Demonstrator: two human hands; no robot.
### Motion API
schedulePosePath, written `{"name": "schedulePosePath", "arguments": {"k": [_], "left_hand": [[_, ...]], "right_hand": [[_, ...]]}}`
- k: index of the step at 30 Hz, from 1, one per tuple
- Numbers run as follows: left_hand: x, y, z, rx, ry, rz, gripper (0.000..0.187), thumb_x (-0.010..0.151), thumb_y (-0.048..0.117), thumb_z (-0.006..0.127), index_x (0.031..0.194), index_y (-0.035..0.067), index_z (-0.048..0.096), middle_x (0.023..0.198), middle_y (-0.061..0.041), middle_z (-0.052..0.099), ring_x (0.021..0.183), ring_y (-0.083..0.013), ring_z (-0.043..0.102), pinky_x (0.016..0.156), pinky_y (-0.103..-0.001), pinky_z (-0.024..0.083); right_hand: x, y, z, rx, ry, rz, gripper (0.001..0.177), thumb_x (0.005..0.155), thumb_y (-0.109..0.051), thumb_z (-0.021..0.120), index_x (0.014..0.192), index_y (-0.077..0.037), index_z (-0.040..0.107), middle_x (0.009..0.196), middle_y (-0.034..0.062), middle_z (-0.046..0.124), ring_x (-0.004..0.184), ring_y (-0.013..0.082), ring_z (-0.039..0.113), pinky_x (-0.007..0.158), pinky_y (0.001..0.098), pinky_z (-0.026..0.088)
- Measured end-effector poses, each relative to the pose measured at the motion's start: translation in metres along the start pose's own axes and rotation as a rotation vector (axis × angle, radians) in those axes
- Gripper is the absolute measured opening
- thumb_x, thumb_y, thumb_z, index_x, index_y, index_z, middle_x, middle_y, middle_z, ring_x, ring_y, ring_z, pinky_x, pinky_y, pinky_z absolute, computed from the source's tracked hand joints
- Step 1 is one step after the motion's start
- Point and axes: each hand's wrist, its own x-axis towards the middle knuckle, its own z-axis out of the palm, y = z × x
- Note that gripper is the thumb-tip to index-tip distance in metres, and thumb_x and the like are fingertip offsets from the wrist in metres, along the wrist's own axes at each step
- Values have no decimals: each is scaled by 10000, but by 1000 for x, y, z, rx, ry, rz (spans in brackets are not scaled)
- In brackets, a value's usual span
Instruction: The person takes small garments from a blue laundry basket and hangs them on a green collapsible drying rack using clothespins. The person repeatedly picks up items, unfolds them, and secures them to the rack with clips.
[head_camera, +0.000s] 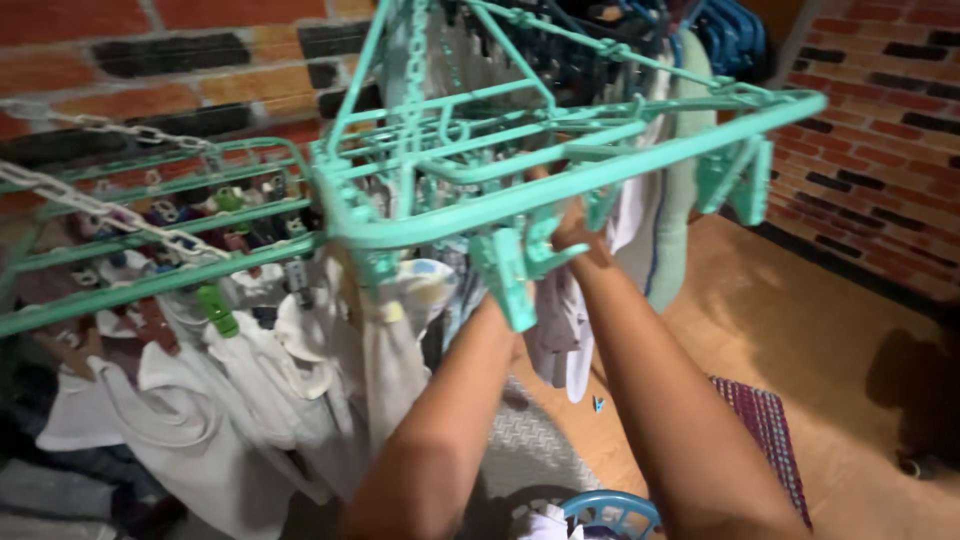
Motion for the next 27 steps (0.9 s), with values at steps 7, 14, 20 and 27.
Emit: {"name": "schedulePosePath", "arguments": {"k": [7,14,20,27], "left_hand": [[-16,36,10,245,-367,-66,462,937,205,736,1364,85,608,1357,-90,625,1249,-240,586,1093,-407,454],[-12,55,-8,344,-405,-79,490,934,182,743,1389,79,593,1378,-99,620,1268,-251,584,1100,-405,459],[1,50,-8,375,-170,54,516,931,162,748,1411,74,581,1395,-107,615,1284,-260,582,1107,-404,463],[12,42,-22,470,-132,110,547,927,139,755,1436,68,566,1415,-116,610,1304,-271,580,1115,-401,468]], "right_hand": [[20,10,-12,151,-194,200,342,913,-203,758,1203,-44,675,1074,100,721,974,215,685,844,353,555],[26,7,-33,164,-231,283,304,941,-177,739,1200,-30,673,1078,97,722,974,205,683,843,345,560],[28,8,-42,180,-265,305,272,966,-154,722,1197,-18,671,1082,94,722,975,195,682,843,339,565],[27,17,-47,229,-313,338,236,994,-128,702,1193,-4,669,1086,90,723,975,184,681,842,331,570]]}}
